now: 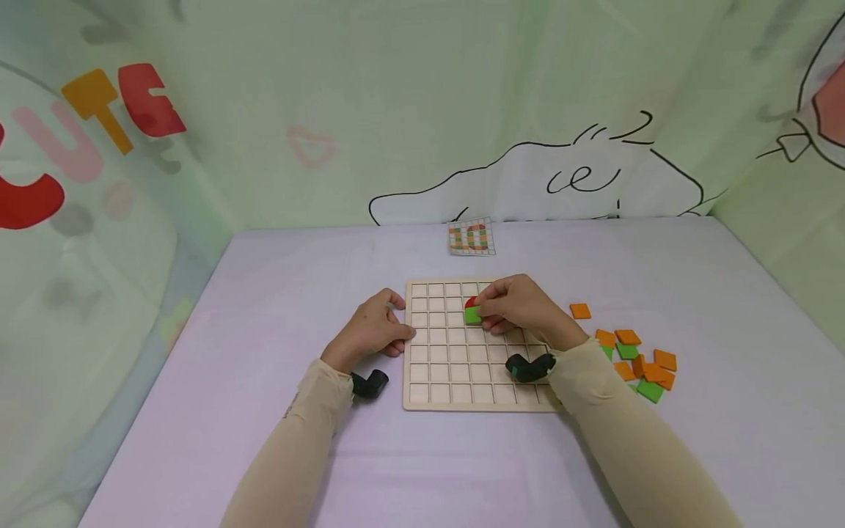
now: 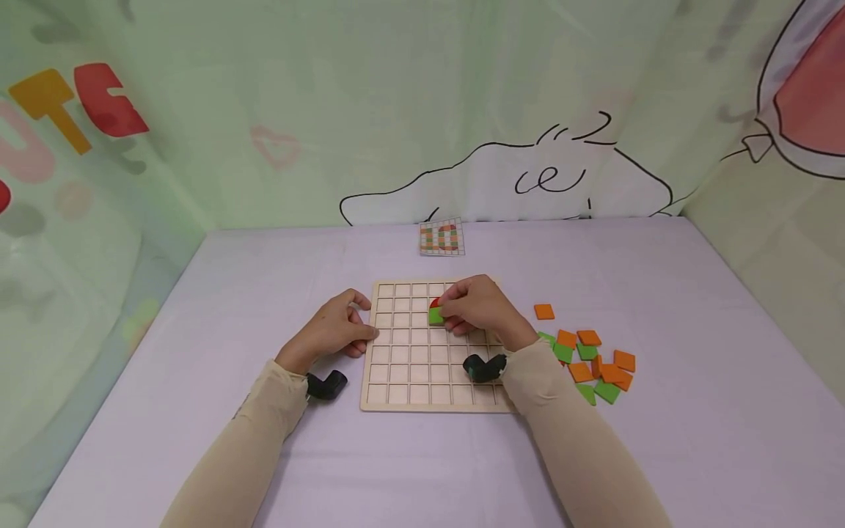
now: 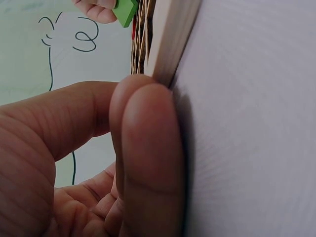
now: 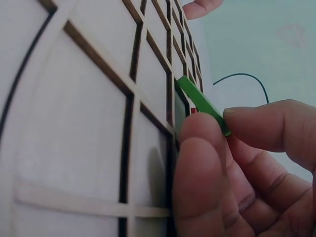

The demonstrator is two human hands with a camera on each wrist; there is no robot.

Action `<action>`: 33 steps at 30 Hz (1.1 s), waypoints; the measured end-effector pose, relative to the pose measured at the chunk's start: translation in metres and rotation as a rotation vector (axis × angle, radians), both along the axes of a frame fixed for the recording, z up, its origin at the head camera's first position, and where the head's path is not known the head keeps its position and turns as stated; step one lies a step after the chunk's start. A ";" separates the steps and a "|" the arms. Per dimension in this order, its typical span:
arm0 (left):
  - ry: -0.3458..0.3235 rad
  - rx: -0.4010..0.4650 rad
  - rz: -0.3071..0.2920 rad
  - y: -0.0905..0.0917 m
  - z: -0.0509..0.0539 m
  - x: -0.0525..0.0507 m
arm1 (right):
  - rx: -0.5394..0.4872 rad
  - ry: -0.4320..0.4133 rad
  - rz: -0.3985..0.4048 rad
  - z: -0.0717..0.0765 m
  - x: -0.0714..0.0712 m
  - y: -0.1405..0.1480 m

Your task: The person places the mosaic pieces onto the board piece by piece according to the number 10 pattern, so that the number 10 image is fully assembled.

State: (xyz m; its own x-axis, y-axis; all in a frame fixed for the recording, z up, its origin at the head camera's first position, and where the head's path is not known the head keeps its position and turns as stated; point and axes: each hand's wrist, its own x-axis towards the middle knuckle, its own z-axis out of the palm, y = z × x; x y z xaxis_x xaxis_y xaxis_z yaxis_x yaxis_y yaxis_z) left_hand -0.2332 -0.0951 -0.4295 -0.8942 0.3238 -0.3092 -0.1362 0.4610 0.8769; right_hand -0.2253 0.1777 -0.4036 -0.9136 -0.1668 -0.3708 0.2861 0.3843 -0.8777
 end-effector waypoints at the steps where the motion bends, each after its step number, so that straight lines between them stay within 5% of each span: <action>1: -0.001 0.000 0.000 0.000 0.000 0.000 | 0.005 0.001 0.000 0.000 0.000 0.000; 21: -0.001 -0.012 0.007 0.001 0.000 0.000 | 0.016 0.036 0.001 -0.001 0.003 0.001; 27: -0.007 -0.015 0.003 0.002 -0.001 0.000 | -0.003 0.060 -0.028 0.003 0.015 0.015; 33: -0.010 0.015 -0.009 -0.002 0.000 0.001 | 0.110 0.113 -0.063 0.012 0.036 0.048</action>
State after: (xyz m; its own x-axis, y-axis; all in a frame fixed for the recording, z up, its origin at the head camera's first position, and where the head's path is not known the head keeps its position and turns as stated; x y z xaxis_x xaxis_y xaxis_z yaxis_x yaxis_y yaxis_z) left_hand -0.2321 -0.0973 -0.4291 -0.8880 0.3370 -0.3129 -0.1405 0.4489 0.8825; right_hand -0.1892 0.2258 -0.3921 -0.9578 -0.0714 -0.2783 0.2149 0.4646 -0.8590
